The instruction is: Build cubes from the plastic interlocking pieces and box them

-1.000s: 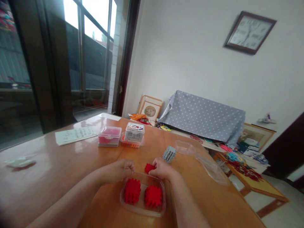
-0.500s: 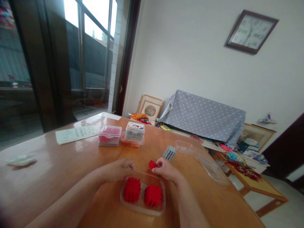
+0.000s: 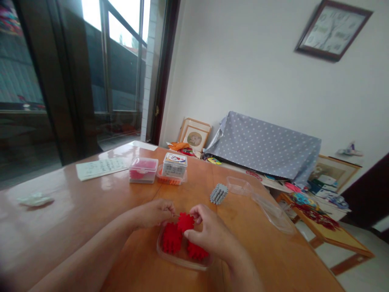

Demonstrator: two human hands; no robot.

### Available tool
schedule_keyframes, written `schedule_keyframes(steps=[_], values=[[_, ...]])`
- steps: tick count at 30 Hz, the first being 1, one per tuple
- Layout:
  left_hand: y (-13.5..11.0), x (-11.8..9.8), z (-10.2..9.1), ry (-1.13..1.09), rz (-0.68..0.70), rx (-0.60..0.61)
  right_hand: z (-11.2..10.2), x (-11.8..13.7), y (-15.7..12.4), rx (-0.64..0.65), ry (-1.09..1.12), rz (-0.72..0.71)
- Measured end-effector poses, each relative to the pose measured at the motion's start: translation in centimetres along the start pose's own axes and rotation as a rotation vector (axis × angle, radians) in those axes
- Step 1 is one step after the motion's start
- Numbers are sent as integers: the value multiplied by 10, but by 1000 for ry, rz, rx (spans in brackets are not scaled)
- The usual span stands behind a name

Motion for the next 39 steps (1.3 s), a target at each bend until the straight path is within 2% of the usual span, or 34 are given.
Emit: schedule_keyframes(steps=[5,13,17,21,25,31,34,39], values=[[0,1,-1,31,-7,-14,17,18,-8,84,-81,58],[-3,-3,-1,55,-13,-12,30,19,-5,70,-146,55],[-4,-4,-2,59,-13,-30,30,17,-4,61,-148,61],[-3,-3,-2,57,-1,-29,19,14,-5,48,-116,48],[-2,0,-2,62,-3,14,-2,2,-11,-55,-121,21],[2,8,0,38,-50,50,-17,-35,-33,-148,-113,125],[1,9,3,23,-75,68,-17,-45,-45,-140,-104,164],[-1,5,8,6,-81,140,-7,-52,-51,-46,-57,229]])
Point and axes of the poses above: each hand's wrist, its own y-axis towards the middle knuckle, its own z-axis out of the palm, x = y × z, the point moved 4 cm from there along y, towards the middle knuckle, and after that the axes turned 5 degrees about -z, right-handed, at the moved point
